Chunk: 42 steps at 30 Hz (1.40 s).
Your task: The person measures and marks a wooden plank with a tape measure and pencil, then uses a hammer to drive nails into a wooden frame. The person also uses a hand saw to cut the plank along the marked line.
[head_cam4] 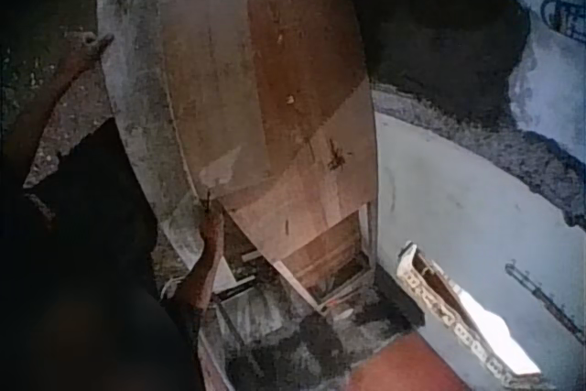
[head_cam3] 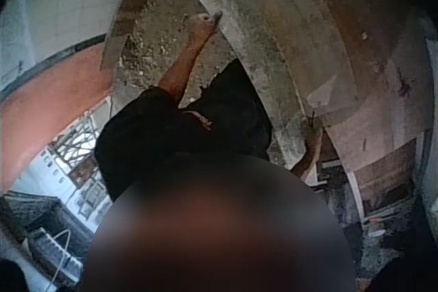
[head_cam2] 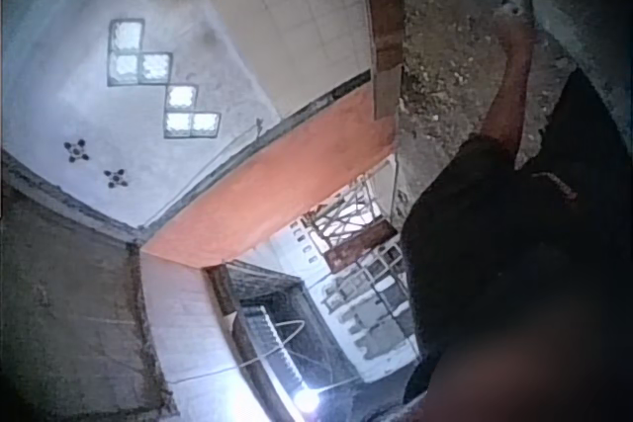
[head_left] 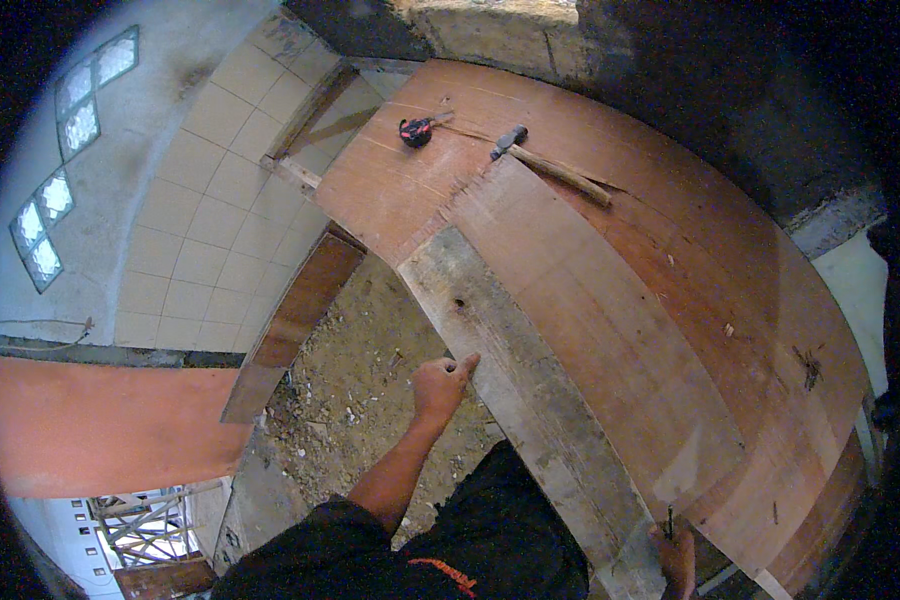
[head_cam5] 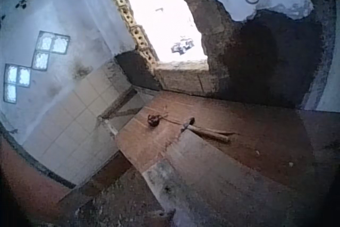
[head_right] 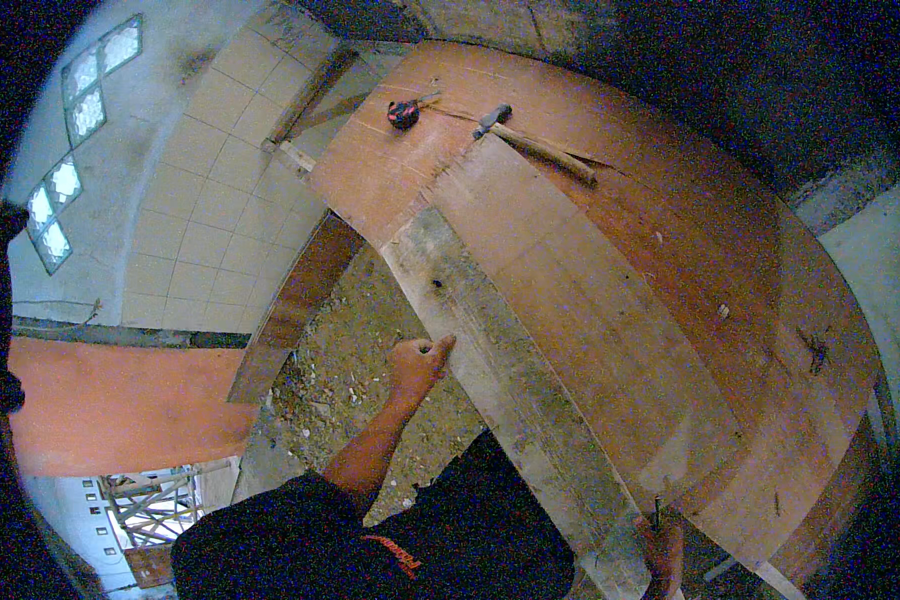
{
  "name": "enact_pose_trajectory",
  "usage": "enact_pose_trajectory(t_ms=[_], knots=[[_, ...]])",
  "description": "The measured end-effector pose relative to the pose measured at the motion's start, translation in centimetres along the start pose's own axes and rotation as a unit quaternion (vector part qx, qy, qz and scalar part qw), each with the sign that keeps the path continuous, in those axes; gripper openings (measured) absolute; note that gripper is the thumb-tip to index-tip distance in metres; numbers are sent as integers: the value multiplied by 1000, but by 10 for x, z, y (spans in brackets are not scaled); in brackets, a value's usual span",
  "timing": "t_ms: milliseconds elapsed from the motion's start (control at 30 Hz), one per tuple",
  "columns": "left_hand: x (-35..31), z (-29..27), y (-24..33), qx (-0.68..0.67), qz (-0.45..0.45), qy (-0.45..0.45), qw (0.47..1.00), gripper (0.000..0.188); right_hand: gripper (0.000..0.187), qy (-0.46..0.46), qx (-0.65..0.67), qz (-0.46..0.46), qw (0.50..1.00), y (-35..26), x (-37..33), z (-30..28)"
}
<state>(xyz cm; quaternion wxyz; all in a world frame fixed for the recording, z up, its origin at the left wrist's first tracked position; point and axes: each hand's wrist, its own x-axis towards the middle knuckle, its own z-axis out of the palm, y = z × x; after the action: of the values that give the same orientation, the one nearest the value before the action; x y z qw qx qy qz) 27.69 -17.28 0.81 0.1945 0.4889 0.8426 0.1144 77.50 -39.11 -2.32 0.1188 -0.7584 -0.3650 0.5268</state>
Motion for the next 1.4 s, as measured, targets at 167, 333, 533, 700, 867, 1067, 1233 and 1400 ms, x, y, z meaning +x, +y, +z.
enact_pose_trajectory(t_ms=[167,333,533,700,867,1067,1233,1400], knots=[[41,-12,-7,-23,32,68,997,57,25,-12,-144,-13,989,-7,8,-5],[185,-10,-62,41,184,214,959,40,54,-58,-281,1,958,-35,11,-11],[279,-15,-126,221,282,110,927,49,52,-65,-191,28,979,-50,29,-12],[262,-19,-129,290,179,115,933,43,46,-52,-85,1,995,-44,21,-19],[268,-12,-136,343,291,129,884,44,51,-74,-68,44,994,-38,3,-38],[234,-24,-116,-46,203,22,978,38,57,-67,-158,73,982,-40,3,-40],[206,-33,-97,-101,215,6,971,41,58,-63,-111,78,989,-35,3,-46],[204,-31,-97,-76,247,27,966,36,51,-3,-160,32,987,-36,9,-55]])
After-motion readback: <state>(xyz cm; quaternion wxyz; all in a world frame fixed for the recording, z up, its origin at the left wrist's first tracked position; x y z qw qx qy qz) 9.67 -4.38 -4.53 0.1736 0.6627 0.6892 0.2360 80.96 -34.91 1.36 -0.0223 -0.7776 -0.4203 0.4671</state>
